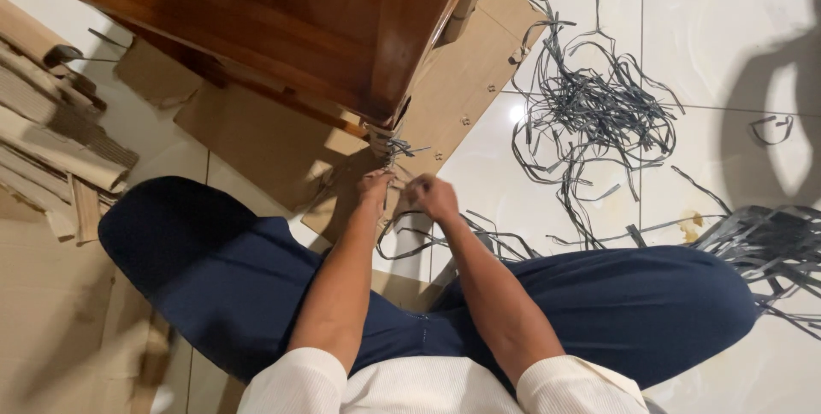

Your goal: Wrapping the legs of a wooden furniture item with cardboard and securing it with plastic tying strips.

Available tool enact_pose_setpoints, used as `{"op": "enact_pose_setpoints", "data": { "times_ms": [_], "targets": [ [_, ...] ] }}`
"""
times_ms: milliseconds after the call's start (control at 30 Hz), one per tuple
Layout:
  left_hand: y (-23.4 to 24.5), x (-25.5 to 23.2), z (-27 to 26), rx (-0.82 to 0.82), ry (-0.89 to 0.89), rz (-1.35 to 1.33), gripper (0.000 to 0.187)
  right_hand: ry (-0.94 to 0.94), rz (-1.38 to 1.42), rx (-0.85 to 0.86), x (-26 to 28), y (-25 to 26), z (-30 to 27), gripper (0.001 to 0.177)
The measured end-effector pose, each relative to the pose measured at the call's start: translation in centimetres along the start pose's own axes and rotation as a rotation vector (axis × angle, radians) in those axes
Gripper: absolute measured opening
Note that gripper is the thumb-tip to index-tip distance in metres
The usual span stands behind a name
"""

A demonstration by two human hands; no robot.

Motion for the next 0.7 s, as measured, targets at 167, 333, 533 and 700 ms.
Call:
{"op": "enact_pose_setpoints", "data": {
  "times_ms": [167,333,533,700],
  "targets": [
    [0.0,-0.1,-0.7,-0.02,0.047,-0.004,0.009,-0.186,0.238,-0.543,-0.5,5.7,-0.6,0.032],
    [0.2,0.0,-1.0,-0.049,0.067,-0.028,0.018,-0.027,0.306,-0.565,2.5,6.1,-1.6,0.031],
    [-0.4,-3.8,-4.3,0.005,0.079,-0.045,0.014,0.198,0.047,-0.157,9.2,2.6,-2.7,0.025],
    [-0.6,-5.0,-4.6,0.057,0.024,-0.076,0.014,0.303,0.101,-0.175,7.4,1.0,-1.5,0.025]
  ]
}}
Point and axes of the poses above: each hand's wrist, its own z-axis towards the middle knuckle, its own y-axis out of the back of the hand, x = y × z, the point moved 8 cm from there along z, towards the middle knuckle, and after that the axes turned 5 degrees about z, right-handed, at the moved point
